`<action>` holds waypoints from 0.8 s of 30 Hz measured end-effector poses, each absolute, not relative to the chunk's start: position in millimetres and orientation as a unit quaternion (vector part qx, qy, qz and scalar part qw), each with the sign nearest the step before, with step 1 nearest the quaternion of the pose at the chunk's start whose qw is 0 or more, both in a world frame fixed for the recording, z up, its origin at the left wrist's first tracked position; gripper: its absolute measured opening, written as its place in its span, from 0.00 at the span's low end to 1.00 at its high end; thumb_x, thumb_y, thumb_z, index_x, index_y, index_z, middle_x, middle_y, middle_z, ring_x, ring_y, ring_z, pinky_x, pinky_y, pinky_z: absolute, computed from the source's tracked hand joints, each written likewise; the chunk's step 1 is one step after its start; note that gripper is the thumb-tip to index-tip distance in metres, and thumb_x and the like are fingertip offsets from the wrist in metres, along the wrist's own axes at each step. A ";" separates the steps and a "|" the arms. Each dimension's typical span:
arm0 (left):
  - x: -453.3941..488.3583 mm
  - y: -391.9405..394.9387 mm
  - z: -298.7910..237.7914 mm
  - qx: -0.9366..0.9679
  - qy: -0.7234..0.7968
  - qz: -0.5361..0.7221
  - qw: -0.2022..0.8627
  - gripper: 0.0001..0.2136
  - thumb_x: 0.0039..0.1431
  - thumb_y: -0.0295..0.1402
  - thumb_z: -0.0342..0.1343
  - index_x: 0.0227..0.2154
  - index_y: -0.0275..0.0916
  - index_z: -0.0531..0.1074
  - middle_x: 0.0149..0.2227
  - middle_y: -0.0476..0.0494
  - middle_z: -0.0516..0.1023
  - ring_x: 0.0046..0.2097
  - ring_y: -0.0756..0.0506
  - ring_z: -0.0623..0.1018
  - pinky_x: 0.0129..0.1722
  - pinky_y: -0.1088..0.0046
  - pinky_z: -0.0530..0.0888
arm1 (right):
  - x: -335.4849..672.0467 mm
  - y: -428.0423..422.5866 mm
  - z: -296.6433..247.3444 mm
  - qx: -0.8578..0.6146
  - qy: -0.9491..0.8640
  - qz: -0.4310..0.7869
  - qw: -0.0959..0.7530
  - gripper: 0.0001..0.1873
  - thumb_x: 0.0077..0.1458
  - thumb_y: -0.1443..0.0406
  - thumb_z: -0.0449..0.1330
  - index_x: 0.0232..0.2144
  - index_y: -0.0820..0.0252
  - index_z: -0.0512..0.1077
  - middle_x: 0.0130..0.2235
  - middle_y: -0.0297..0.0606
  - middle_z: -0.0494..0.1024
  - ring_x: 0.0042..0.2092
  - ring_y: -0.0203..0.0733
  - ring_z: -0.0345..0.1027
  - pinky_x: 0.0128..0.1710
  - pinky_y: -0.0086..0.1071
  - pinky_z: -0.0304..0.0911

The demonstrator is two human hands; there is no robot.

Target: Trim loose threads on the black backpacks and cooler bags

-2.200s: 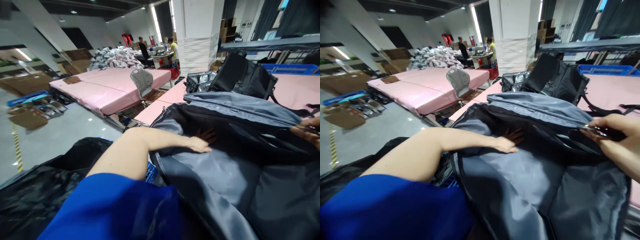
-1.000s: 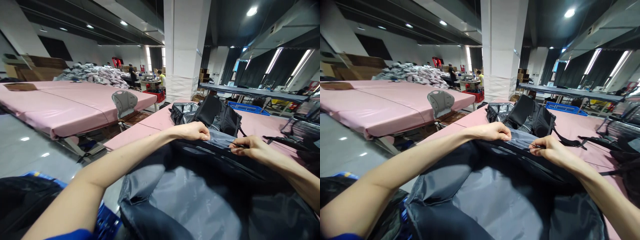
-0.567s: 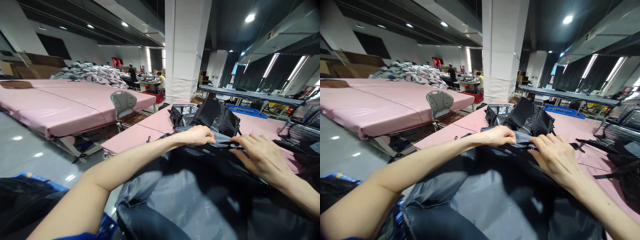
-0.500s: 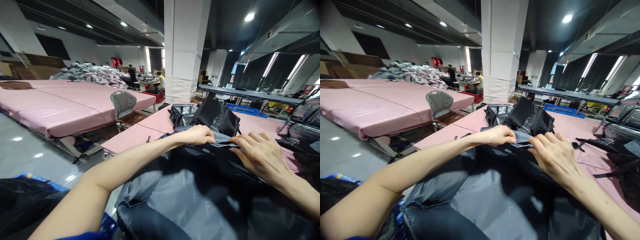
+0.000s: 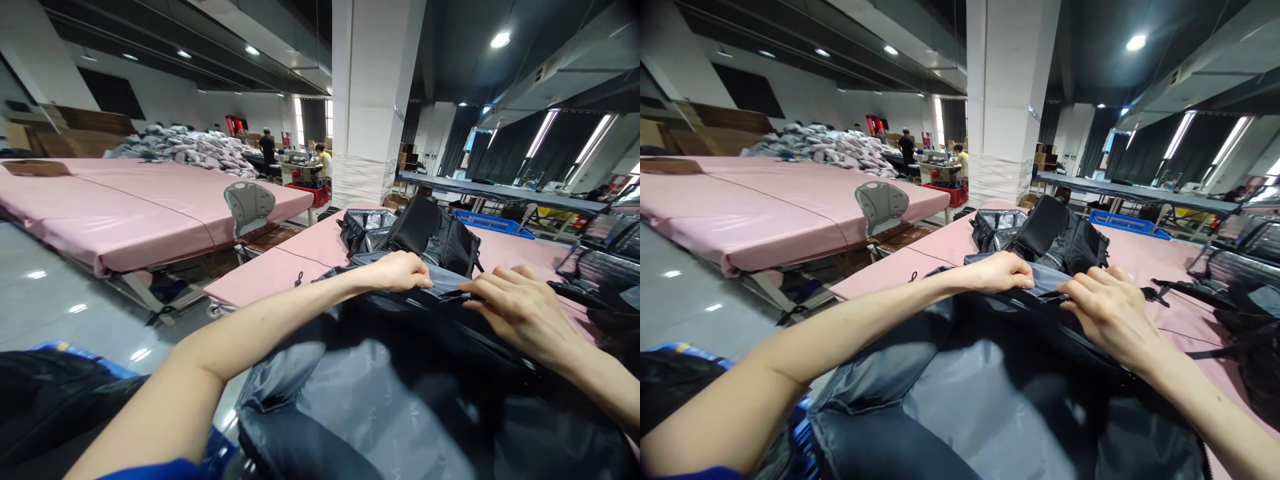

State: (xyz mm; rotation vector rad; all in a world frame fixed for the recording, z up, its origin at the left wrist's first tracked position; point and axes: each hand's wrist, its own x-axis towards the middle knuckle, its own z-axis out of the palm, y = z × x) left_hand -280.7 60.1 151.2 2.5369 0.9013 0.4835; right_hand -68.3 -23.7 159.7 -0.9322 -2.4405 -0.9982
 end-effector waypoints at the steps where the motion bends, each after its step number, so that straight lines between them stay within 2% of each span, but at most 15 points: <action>1: -281.0 60.5 151.1 0.910 0.320 0.172 0.201 0.11 0.55 0.35 0.51 0.29 0.35 0.75 0.25 0.51 0.72 0.29 0.51 0.68 0.29 0.80 0.60 | -67.5 -20.9 158.8 -0.337 -0.864 -0.324 0.190 0.08 0.60 0.66 0.51 0.34 0.59 0.70 0.28 0.35 0.72 0.31 0.38 0.60 0.33 0.33 0.49; 3: -281.6 61.3 151.1 0.913 0.316 0.171 0.191 0.11 0.56 0.35 0.50 0.30 0.35 0.75 0.25 0.51 0.72 0.29 0.51 0.69 0.29 0.80 0.60 | -67.9 -16.0 157.3 -0.346 -0.861 -0.310 0.208 0.08 0.60 0.65 0.51 0.34 0.60 0.70 0.29 0.36 0.72 0.31 0.38 0.61 0.32 0.32 0.49; 6: -283.2 59.0 150.7 0.921 0.308 0.178 0.156 0.10 0.58 0.34 0.49 0.30 0.36 0.74 0.27 0.50 0.73 0.31 0.51 0.70 0.31 0.79 0.62 | -72.5 -12.5 158.3 -0.341 -0.852 -0.354 0.182 0.09 0.60 0.65 0.51 0.33 0.60 0.71 0.28 0.36 0.72 0.31 0.39 0.60 0.33 0.33 0.48; 10: -286.7 40.8 146.0 0.915 0.306 0.263 0.031 0.07 0.59 0.31 0.50 0.35 0.38 0.73 0.35 0.47 0.73 0.37 0.49 0.72 0.35 0.77 0.65 | -78.1 -13.6 162.1 -0.315 -0.849 -0.401 0.141 0.11 0.61 0.66 0.49 0.32 0.59 0.71 0.26 0.35 0.71 0.30 0.39 0.58 0.33 0.35 0.46; 14: -288.8 21.3 136.7 0.917 0.297 0.264 -0.039 0.06 0.59 0.32 0.52 0.36 0.38 0.71 0.35 0.47 0.72 0.34 0.49 0.73 0.34 0.76 0.66 | -75.1 -12.5 160.3 -0.304 -0.852 -0.403 0.142 0.11 0.60 0.66 0.50 0.32 0.58 0.72 0.25 0.34 0.71 0.30 0.39 0.57 0.32 0.35 0.47; 17: -287.2 18.0 131.3 0.922 0.293 0.249 -0.047 0.09 0.57 0.36 0.55 0.37 0.36 0.69 0.36 0.45 0.72 0.36 0.48 0.73 0.35 0.75 0.67 | -65.0 -13.4 158.9 -0.319 -0.853 -0.367 0.188 0.09 0.60 0.65 0.51 0.32 0.58 0.72 0.26 0.34 0.72 0.30 0.38 0.60 0.33 0.34 0.50; 20: -282.0 19.2 130.4 0.923 0.293 0.239 -0.067 0.21 0.50 0.48 0.57 0.38 0.35 0.67 0.37 0.44 0.71 0.38 0.46 0.72 0.36 0.72 0.68 | -53.3 -23.4 160.8 -0.338 -0.844 -0.346 0.233 0.08 0.59 0.64 0.53 0.36 0.60 0.71 0.31 0.36 0.75 0.32 0.39 0.63 0.33 0.34 0.52; 22: -276.6 18.7 131.0 0.922 0.304 0.226 -0.086 0.24 0.47 0.52 0.57 0.38 0.35 0.67 0.38 0.43 0.70 0.38 0.45 0.71 0.34 0.72 0.68 | -49.5 -33.9 162.6 -0.338 -0.835 -0.375 0.218 0.08 0.58 0.65 0.54 0.37 0.60 0.71 0.34 0.37 0.76 0.33 0.40 0.64 0.34 0.35 0.53; 24: -270.2 17.0 131.2 0.916 0.321 0.216 -0.109 0.20 0.51 0.49 0.56 0.37 0.36 0.68 0.38 0.44 0.70 0.39 0.45 0.71 0.31 0.72 0.67 | -50.3 -43.5 163.3 -0.328 -0.824 -0.424 0.181 0.07 0.58 0.66 0.54 0.37 0.61 0.71 0.34 0.38 0.76 0.32 0.41 0.64 0.34 0.36 0.52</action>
